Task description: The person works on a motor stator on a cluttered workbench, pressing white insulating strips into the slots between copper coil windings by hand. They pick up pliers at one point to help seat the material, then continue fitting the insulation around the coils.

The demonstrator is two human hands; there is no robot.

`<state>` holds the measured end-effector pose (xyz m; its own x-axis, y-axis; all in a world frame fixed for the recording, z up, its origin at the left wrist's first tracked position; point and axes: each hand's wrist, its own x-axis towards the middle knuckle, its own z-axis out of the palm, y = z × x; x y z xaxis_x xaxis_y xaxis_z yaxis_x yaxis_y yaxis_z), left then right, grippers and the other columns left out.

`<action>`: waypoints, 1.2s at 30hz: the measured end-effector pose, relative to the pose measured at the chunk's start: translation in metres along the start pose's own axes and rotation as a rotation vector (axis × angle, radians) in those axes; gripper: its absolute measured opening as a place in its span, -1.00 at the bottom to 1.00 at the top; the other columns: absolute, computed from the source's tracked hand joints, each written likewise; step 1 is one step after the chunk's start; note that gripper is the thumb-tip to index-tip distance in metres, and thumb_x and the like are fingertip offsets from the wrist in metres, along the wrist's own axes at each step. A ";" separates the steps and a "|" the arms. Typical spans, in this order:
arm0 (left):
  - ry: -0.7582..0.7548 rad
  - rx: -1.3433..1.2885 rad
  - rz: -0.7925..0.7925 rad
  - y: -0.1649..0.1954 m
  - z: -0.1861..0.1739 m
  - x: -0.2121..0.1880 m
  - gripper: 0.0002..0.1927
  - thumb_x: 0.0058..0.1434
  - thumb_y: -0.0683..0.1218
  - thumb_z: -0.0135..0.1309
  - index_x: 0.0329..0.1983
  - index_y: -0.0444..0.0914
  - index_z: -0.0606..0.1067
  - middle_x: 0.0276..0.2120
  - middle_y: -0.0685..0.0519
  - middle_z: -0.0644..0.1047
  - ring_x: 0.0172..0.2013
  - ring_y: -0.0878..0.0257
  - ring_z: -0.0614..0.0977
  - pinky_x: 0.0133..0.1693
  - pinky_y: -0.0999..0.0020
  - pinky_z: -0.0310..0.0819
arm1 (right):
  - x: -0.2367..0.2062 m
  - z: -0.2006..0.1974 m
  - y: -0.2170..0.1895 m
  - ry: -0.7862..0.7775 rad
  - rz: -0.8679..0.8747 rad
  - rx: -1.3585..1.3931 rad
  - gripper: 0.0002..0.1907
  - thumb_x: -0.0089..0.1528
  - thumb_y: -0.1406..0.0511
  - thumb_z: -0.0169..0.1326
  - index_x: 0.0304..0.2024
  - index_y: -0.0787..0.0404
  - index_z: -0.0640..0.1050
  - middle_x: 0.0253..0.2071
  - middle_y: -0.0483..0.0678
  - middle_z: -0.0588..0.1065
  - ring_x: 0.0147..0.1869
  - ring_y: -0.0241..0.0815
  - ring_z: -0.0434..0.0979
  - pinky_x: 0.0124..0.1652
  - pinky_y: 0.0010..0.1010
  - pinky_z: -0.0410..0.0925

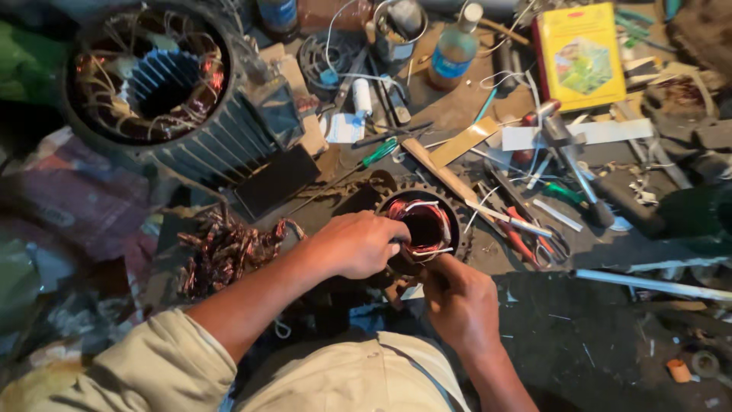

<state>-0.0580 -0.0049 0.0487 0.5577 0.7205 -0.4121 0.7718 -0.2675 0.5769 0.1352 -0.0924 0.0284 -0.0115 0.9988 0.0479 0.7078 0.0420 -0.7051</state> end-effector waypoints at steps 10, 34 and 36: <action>-0.023 0.001 0.011 0.001 -0.012 0.009 -0.68 0.28 0.02 0.00 0.07 -0.04 0.54 -0.14 -0.03 0.67 -0.04 -0.03 0.67 -0.06 -0.01 0.52 | -0.004 0.000 -0.002 0.011 0.037 0.094 -0.82 0.09 0.38 0.25 -0.26 0.24 0.56 -0.51 0.08 0.59 -0.45 0.08 0.64 -0.44 -0.24 0.43; 0.167 -0.078 -0.369 -0.004 -0.014 -0.027 -0.71 0.17 0.05 0.10 -0.08 -0.12 0.57 -0.50 -0.15 0.62 -0.36 -0.16 0.66 -0.34 0.04 0.50 | 0.001 0.009 0.043 -0.169 -0.219 0.264 -0.77 0.04 0.37 0.27 -0.26 0.19 0.54 -0.41 0.00 0.51 -0.41 0.04 0.58 -0.46 -0.21 0.40; 0.168 -0.093 -0.330 -0.002 -0.012 -0.026 -0.72 0.16 0.02 0.09 -0.08 -0.12 0.57 -0.48 -0.13 0.63 -0.36 -0.15 0.67 -0.34 0.06 0.51 | 0.000 0.013 0.040 -0.206 -0.240 0.230 -0.74 0.01 0.29 0.32 -0.31 0.17 0.54 -0.42 -0.01 0.50 -0.42 0.05 0.57 -0.48 -0.17 0.40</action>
<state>-0.0780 -0.0152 0.0665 0.2200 0.8549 -0.4699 0.8662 0.0503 0.4972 0.1544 -0.0899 -0.0087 -0.3156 0.9431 0.1045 0.4915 0.2567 -0.8322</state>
